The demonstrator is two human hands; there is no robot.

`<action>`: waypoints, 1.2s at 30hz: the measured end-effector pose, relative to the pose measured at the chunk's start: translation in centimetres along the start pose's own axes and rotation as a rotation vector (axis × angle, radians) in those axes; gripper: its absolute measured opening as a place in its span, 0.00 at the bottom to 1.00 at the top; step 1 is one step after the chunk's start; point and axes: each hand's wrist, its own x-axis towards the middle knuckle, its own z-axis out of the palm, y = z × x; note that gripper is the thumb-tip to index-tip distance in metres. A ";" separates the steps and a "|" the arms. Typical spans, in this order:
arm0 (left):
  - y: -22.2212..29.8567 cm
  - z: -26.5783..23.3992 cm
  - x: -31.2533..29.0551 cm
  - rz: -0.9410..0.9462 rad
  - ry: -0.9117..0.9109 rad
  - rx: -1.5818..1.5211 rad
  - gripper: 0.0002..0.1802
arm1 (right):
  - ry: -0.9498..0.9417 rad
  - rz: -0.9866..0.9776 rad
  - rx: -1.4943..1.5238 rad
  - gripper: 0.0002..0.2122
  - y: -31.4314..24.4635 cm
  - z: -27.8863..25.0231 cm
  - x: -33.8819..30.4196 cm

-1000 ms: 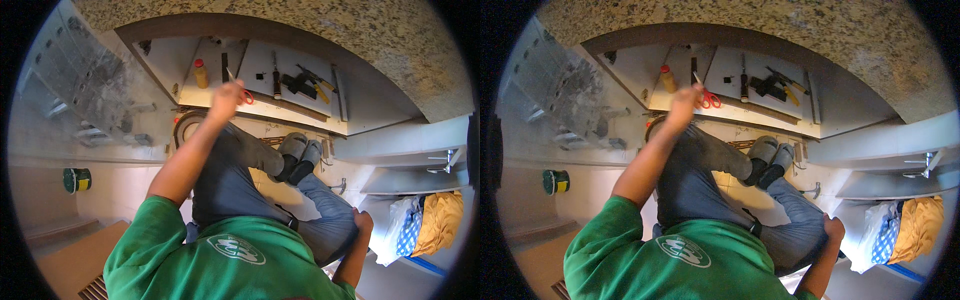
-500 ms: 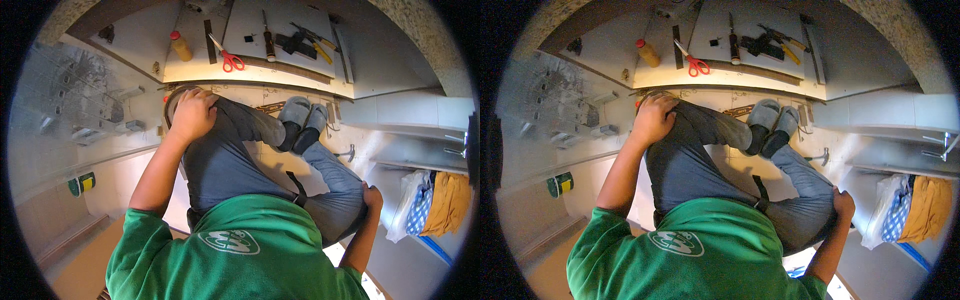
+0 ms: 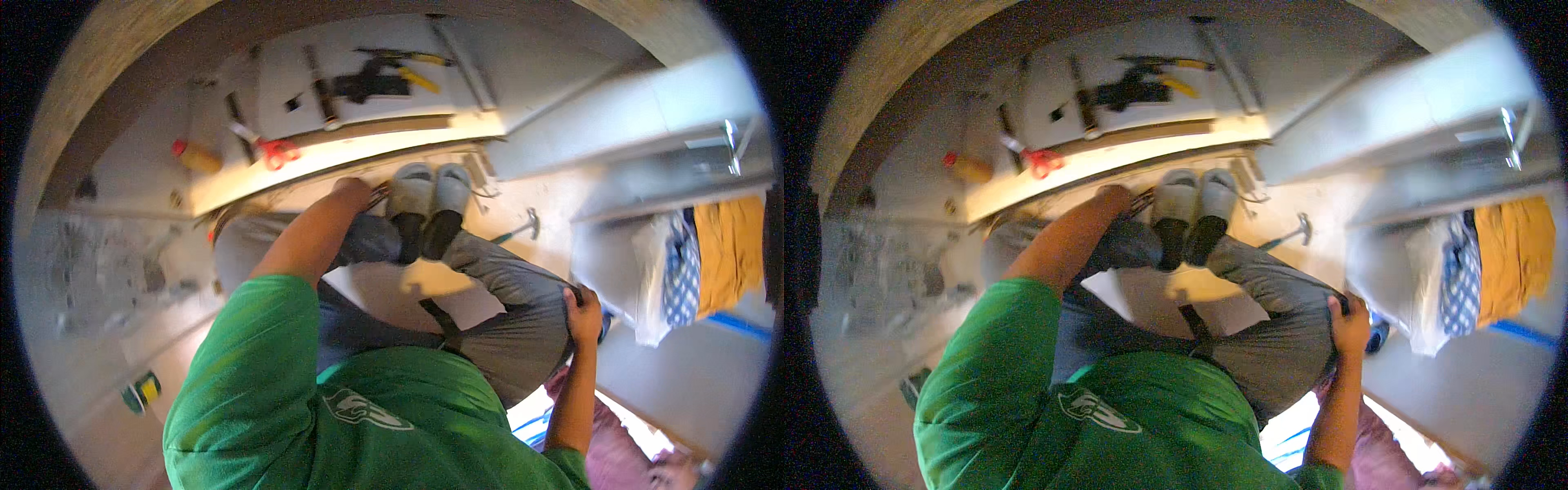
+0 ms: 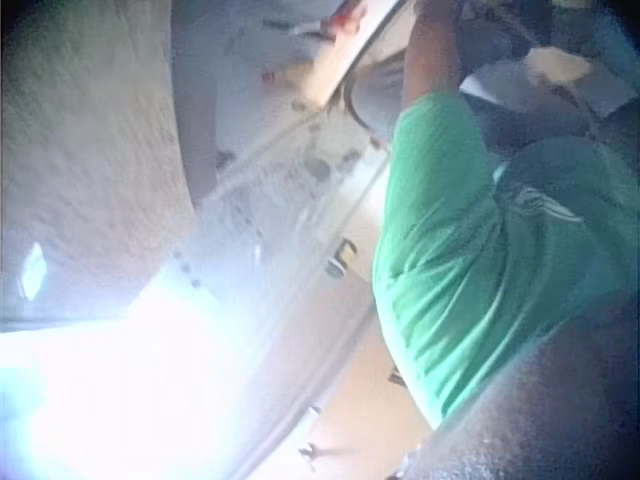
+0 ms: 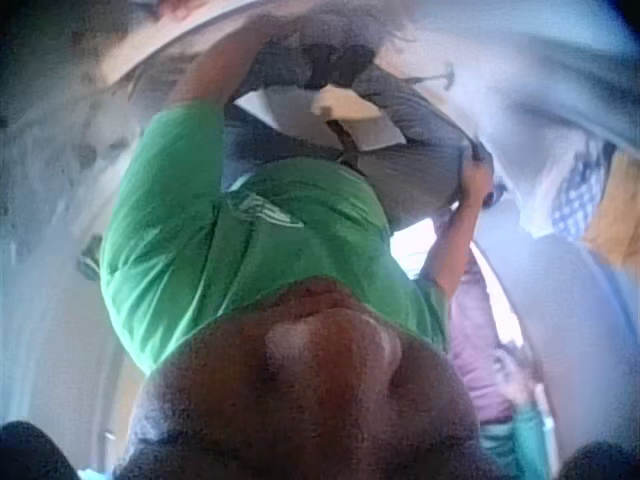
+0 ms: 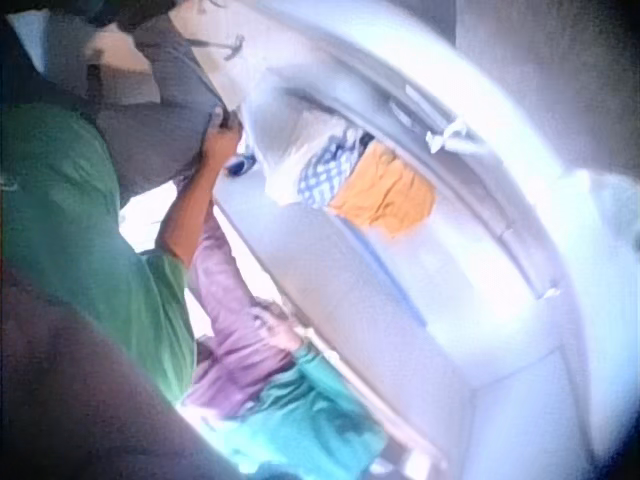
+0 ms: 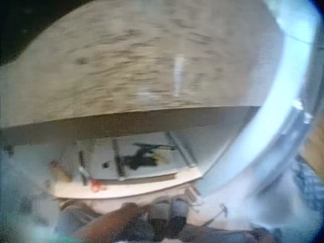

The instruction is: The person installs a curved wooden trim piece along the edge of a bathroom vanity. They apply glue to the cabinet edge, position the trim, and use a hammer to secure it in place.

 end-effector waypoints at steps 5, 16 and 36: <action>0.9 2.3 1.6 -0.046 -0.101 -0.098 0.22 | 0.013 0.068 -0.004 0.25 -0.1 0.0 0.9; -0.5 -1.1 -1.6 -0.166 -0.166 0.107 0.22 | 0.006 0.109 -0.014 0.24 0.4 -0.1 1.6; 12.8 -10.0 -31.9 0.376 0.555 -0.610 0.31 | -0.542 -0.131 1.690 0.17 -26.7 3.3 -3.2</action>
